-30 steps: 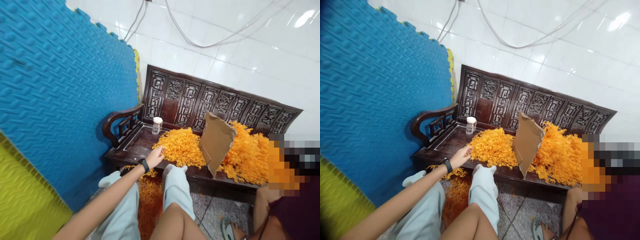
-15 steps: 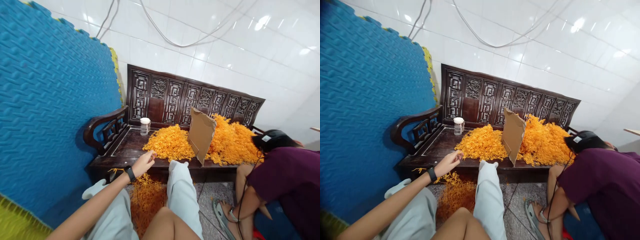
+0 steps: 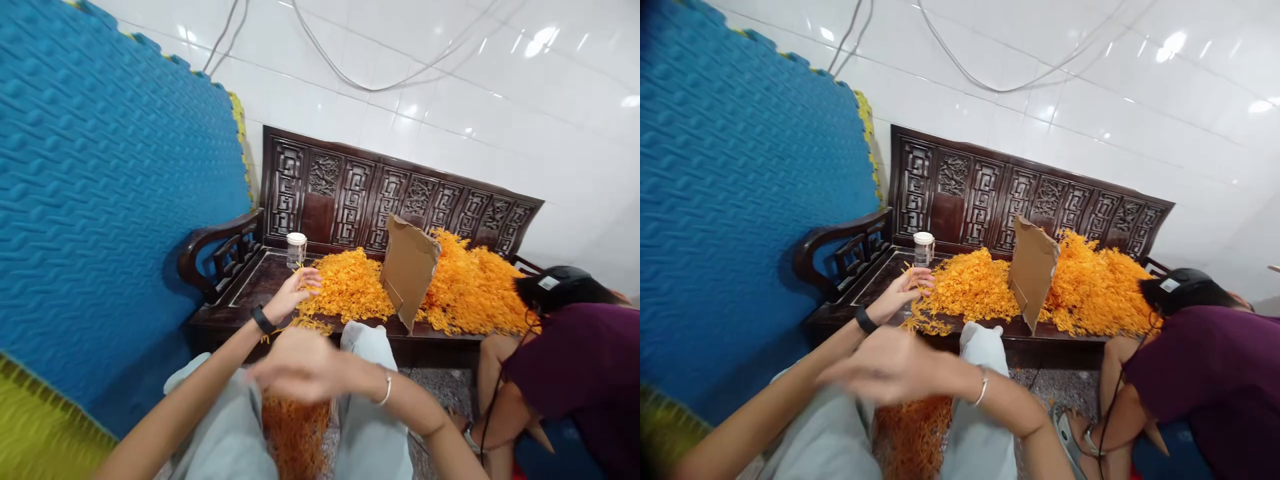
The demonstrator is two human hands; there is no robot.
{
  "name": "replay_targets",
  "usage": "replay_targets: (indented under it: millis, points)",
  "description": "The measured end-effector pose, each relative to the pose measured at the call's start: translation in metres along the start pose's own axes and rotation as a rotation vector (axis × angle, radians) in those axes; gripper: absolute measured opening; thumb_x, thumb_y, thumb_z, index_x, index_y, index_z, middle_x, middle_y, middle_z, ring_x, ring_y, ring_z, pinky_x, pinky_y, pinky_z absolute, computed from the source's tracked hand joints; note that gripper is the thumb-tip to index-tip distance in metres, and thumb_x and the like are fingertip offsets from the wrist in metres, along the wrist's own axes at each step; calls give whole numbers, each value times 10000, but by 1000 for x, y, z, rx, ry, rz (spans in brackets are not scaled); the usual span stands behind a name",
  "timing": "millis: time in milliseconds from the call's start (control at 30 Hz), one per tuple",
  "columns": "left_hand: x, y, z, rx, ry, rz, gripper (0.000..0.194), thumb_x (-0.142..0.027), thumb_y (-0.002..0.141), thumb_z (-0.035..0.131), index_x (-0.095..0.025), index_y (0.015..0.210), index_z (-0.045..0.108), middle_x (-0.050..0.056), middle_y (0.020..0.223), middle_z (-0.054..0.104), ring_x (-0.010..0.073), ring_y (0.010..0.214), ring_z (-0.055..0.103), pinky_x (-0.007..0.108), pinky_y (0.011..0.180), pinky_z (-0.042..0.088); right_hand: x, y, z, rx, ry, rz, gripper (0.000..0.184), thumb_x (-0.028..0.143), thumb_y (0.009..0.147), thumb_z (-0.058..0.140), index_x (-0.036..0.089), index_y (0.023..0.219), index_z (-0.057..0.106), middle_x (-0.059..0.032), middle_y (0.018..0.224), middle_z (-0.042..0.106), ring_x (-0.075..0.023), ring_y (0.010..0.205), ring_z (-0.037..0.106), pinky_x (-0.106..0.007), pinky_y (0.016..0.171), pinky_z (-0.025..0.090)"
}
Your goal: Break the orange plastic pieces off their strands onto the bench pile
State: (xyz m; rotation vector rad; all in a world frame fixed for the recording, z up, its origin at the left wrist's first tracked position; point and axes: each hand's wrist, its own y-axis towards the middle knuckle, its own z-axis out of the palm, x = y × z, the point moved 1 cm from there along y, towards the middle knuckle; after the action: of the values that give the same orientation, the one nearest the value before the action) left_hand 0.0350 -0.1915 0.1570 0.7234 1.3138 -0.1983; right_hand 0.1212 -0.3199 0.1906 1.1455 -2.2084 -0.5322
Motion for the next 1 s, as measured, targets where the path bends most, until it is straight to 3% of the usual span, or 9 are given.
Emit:
replay_targets:
  millis: [133, 167, 267, 333, 400, 600, 767, 867, 1000]
  points:
    - [-19, 9, -9, -31, -141, -12, 412, -134, 616, 632, -155, 1005, 497, 67, 952, 609, 185, 864, 589, 364, 832, 442, -70, 19, -20, -590, 251, 366, 212, 298, 863, 383, 185, 876, 561, -42, 830, 600, -139, 779, 566, -290, 744, 462]
    - [-22, 12, -11, -41, -169, -12, 426, -127, 618, 636, -153, 1019, 493, 70, 954, 618, 189, 869, 596, 374, 846, 437, -90, 26, -25, -627, 324, 440, 183, 318, 827, 436, 179, 853, 553, -42, 834, 593, -147, 791, 562, -289, 730, 461]
    - [-23, 16, -19, -87, -225, 3, 474, -113, 629, 642, -158, 1071, 477, 77, 1009, 620, 197, 921, 594, 375, 883, 417, -137, 45, -26, -371, 519, 534, 222, 387, 723, 544, 175, 786, 556, -27, 817, 596, -156, 797, 564, -275, 687, 460]
    - [-19, 15, -24, -124, -268, 20, 492, -118, 648, 642, -165, 1107, 470, 84, 1069, 602, 203, 983, 572, 362, 906, 400, -152, 53, -17, -121, 637, 519, 260, 408, 691, 575, 175, 803, 551, -17, 803, 601, -147, 755, 574, -267, 651, 464]
    - [-11, 12, -27, -171, -318, 18, 472, -133, 669, 644, -165, 1111, 482, 92, 1100, 592, 215, 1040, 545, 358, 930, 381, -157, 54, -5, -4, 727, 498, 288, 409, 670, 607, 182, 819, 511, -8, 790, 594, -134, 715, 574, -261, 633, 466]
    - [6, 14, -18, -361, -301, 35, 215, -230, 721, 625, -173, 919, 568, 58, 1072, 608, 206, 1098, 504, 353, 1007, 309, -157, 32, 16, -417, 500, 388, 340, 374, 672, 639, 206, 849, 402, -13, 847, 527, -116, 668, 535, -272, 643, 462]
    - [5, 20, -4, -353, -242, 100, 211, -333, 806, 532, -186, 955, 558, 59, 1082, 601, 197, 1126, 472, 355, 1019, 286, -165, 24, 14, -268, 180, 227, 289, 349, 670, 654, 197, 820, 459, -9, 757, 517, -143, 688, 501, -274, 646, 431]
    - [0, 21, 0, -349, -188, 99, 230, -359, 833, 479, -185, 970, 544, 61, 1056, 603, 197, 1097, 483, 344, 971, 330, -166, 21, 8, -228, 153, 192, 146, 330, 779, 549, 193, 803, 505, -24, 770, 556, -152, 721, 527, -275, 677, 428]
    - [-7, 18, -1, -341, 77, 45, 253, -365, 863, 394, -178, 933, 550, 50, 993, 585, 183, 955, 521, 287, 803, 408, -157, 13, -3, -149, 143, 151, 161, 335, 830, 491, 195, 845, 569, -37, 815, 589, -158, 774, 547, -282, 725, 417]
